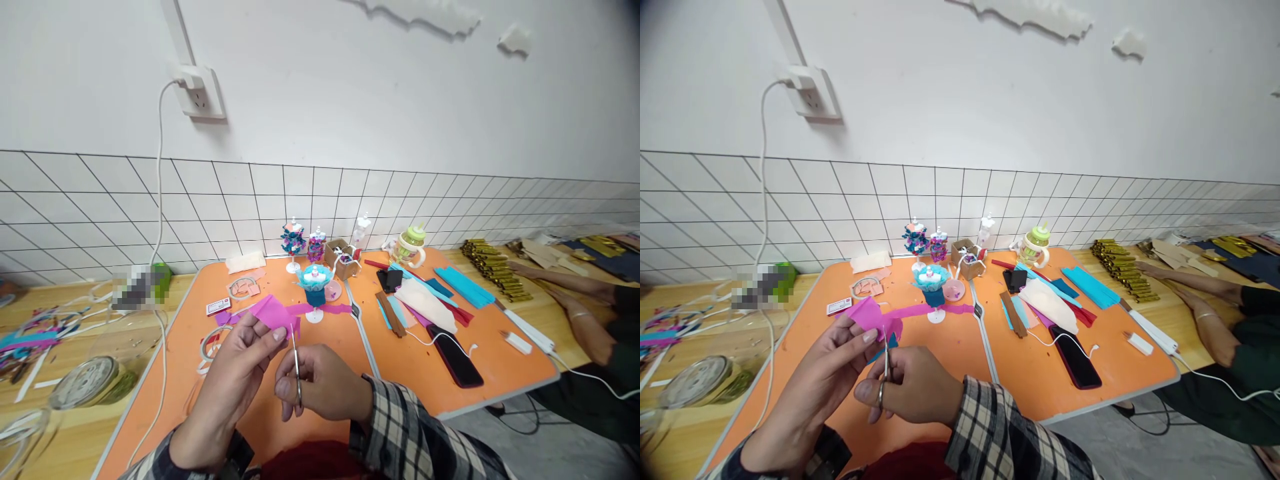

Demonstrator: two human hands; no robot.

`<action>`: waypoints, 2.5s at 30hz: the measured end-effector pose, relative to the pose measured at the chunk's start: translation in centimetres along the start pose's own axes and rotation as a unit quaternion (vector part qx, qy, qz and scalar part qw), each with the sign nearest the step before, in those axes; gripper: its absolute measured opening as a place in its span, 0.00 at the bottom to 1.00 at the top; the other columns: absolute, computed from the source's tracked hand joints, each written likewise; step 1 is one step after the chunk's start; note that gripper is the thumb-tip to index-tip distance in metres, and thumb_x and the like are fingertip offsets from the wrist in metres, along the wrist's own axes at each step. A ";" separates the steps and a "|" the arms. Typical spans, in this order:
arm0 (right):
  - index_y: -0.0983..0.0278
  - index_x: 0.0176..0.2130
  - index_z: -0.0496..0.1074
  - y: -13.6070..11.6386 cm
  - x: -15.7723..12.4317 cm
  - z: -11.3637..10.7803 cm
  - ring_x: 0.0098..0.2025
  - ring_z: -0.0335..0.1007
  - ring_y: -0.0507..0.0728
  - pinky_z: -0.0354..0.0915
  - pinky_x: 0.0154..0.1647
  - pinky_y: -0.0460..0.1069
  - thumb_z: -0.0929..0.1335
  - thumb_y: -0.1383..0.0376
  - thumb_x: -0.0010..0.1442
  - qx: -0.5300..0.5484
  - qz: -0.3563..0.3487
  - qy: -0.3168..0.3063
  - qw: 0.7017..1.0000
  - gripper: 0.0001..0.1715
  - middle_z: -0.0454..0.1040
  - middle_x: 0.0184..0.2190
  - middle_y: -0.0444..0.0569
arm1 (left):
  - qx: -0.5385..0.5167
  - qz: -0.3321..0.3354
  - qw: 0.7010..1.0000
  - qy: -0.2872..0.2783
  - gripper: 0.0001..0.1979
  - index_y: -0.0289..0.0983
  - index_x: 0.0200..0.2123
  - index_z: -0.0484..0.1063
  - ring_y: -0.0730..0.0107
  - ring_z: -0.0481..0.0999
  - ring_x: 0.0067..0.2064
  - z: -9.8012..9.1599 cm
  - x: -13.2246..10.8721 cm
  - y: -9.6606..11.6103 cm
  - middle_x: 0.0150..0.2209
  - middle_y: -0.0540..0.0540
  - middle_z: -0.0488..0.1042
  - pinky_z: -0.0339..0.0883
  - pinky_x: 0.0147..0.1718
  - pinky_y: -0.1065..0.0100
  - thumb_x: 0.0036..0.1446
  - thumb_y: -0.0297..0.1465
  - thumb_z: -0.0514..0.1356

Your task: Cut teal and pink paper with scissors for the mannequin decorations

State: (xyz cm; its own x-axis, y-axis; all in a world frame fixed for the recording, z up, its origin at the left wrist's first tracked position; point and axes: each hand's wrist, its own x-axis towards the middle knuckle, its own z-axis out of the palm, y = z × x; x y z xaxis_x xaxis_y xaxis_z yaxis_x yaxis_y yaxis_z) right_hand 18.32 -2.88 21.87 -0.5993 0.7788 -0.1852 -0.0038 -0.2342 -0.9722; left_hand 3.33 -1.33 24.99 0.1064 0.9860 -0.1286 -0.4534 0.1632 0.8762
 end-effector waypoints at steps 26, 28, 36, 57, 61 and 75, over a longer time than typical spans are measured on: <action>0.65 0.32 0.70 -2.2 -0.3 -1.2 0.21 0.67 0.48 0.63 0.26 0.44 0.77 0.40 0.47 0.001 0.011 -0.080 0.997 0.33 0.72 0.21 0.41 | 0.084 0.037 0.996 -0.023 0.21 0.40 0.41 0.81 0.69 0.78 0.32 -0.2 -0.1 1.5 0.32 0.48 0.81 0.74 0.31 0.73 0.41 0.30 0.79; 0.65 0.32 0.69 -2.0 -0.2 -1.1 0.22 0.67 0.49 0.63 0.26 0.45 0.77 0.40 0.47 0.003 0.011 -0.071 0.997 0.33 0.72 0.20 0.41 | 0.090 0.046 0.995 -0.018 0.22 0.41 0.42 0.80 0.69 0.79 0.34 -0.4 -0.1 1.4 0.34 0.47 0.82 0.74 0.32 0.74 0.42 0.30 0.79; 0.66 0.32 0.70 -1.5 -0.1 -1.3 0.21 0.67 0.49 0.63 0.24 0.45 0.78 0.42 0.46 0.002 0.039 -0.076 0.996 0.33 0.72 0.18 0.40 | 0.085 0.038 0.995 -0.020 0.22 0.41 0.43 0.79 0.71 0.78 0.32 -0.5 -0.2 1.6 0.34 0.49 0.82 0.70 0.27 0.77 0.44 0.31 0.78; 0.67 0.30 0.70 -1.2 0.0 -0.7 0.17 0.66 0.48 0.63 0.21 0.44 0.77 0.41 0.46 0.036 0.029 -0.079 0.996 0.33 0.72 0.17 0.41 | 0.095 0.041 0.994 -0.031 0.19 0.43 0.41 0.78 0.76 0.73 0.28 -0.6 -0.1 1.4 0.29 0.55 0.77 0.69 0.30 0.77 0.45 0.33 0.78; 0.66 0.31 0.70 -1.2 0.2 -0.5 0.18 0.67 0.48 0.63 0.21 0.44 0.77 0.41 0.46 0.034 0.034 -0.064 0.997 0.33 0.72 0.17 0.40 | 0.094 0.026 0.995 -0.017 0.18 0.43 0.42 0.78 0.72 0.75 0.32 -0.6 -0.3 1.4 0.30 0.53 0.78 0.72 0.34 0.73 0.48 0.36 0.76; 0.66 0.31 0.71 -1.7 -0.1 -0.9 0.19 0.67 0.48 0.64 0.23 0.43 0.77 0.39 0.45 0.018 0.040 -0.124 0.991 0.35 0.72 0.18 0.40 | 0.167 0.008 0.985 -0.037 0.28 0.41 0.50 0.75 0.73 0.73 0.25 -0.8 0.1 3.0 0.26 0.54 0.78 0.71 0.29 0.72 0.46 0.35 0.76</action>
State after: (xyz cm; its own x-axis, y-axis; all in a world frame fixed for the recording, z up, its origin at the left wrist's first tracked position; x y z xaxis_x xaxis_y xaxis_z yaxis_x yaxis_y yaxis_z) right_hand 19.07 -2.04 23.45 -0.7778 0.5903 -0.2159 0.0263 -0.3127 -0.9495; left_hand 1.25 -0.71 27.19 0.1714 0.9811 -0.0896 -0.1414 0.1145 0.9833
